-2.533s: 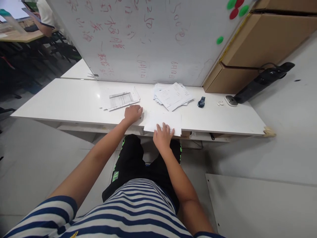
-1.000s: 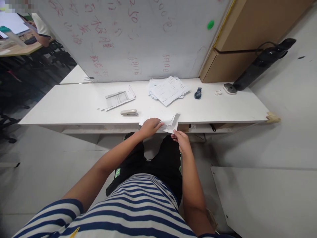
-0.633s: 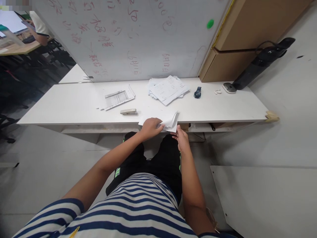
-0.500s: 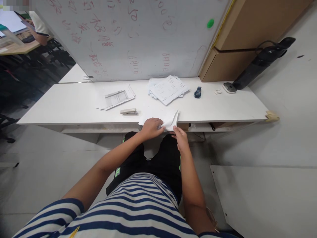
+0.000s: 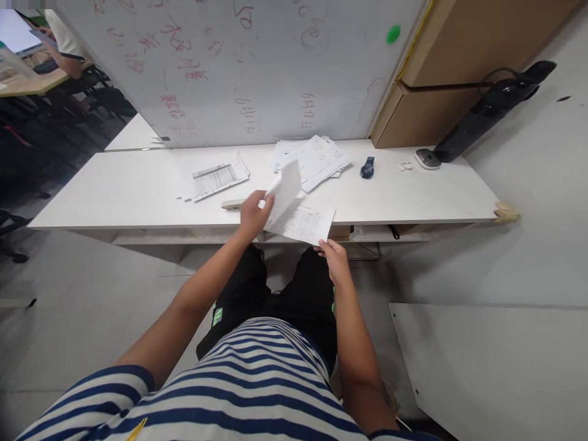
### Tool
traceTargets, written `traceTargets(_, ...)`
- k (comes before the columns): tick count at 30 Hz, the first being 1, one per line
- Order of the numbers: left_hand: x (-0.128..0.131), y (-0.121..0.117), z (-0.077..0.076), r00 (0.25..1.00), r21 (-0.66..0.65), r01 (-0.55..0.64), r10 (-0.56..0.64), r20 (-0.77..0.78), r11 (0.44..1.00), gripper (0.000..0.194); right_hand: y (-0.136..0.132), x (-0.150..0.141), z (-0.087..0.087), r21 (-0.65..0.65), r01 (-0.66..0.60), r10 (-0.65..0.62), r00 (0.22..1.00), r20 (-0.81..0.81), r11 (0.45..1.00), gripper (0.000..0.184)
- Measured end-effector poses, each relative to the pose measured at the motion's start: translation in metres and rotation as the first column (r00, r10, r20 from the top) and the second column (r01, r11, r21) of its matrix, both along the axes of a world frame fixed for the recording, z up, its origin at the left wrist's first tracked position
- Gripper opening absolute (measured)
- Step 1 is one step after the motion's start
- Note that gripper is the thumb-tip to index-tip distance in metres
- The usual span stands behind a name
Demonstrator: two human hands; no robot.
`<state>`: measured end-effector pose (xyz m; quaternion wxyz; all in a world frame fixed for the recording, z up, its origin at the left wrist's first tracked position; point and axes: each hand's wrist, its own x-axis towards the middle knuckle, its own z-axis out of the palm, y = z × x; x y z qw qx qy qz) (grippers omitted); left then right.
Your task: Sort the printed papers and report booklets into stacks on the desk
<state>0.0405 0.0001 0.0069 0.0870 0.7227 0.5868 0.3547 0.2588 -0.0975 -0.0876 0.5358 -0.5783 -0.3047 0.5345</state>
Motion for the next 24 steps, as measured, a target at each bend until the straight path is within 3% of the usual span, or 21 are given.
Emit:
traceTargets(4,-0.021,0.013,0.013,0.99,0.046,-0.084,0.078,0.115,0.995,0.03,-0.003,0.0,-0.002,0.009,-0.033,0.033,0.999,0.01,0.999,0.033)
traceTargets(8,-0.021,0.007,0.014,0.994,0.03,-0.015,0.012,0.108,0.999,0.031,-0.003,-0.003,-0.003,0.04,-0.019,0.017,0.999,0.041,0.999,0.036)
traceTargets(10,-0.014,-0.001,0.011,0.993,0.001,0.105,-0.105,0.06,0.994,0.03,-0.004,-0.005,-0.002,0.051,-0.02,0.018,0.998,0.056,0.998,0.036)
traceTargets(12,-0.004,-0.011,0.006,0.953,-0.04,0.3,-0.302,-0.035,0.953,0.032,-0.004,-0.006,-0.001,0.051,-0.022,0.019,0.997,0.068,0.998,0.036)
traceTargets(14,0.006,-0.021,-0.002,0.853,-0.093,0.491,-0.499,-0.152,0.866,0.044,-0.004,-0.008,0.0,0.048,-0.02,0.016,0.996,0.084,0.999,0.036)
traceTargets(16,0.016,-0.029,-0.014,0.749,-0.15,0.594,-0.612,-0.254,0.79,0.063,-0.004,-0.009,0.0,0.054,-0.009,0.004,0.996,0.093,0.999,0.035)
traceTargets(18,0.025,-0.034,-0.026,0.7,-0.193,0.613,-0.64,-0.316,0.766,0.069,-0.003,-0.011,0.0,0.066,0.01,-0.016,0.995,0.099,0.998,0.035)
traceTargets(20,0.03,-0.036,-0.037,0.7,-0.207,0.597,-0.63,-0.337,0.775,0.059,-0.003,-0.013,0.0,0.07,0.022,-0.029,0.994,0.102,0.997,0.034)
traceTargets(24,0.03,-0.029,-0.042,0.785,-0.147,0.523,-0.542,-0.3,0.84,0.033,-0.004,-0.015,0.0,0.061,0.007,-0.015,0.991,0.136,0.998,0.038)
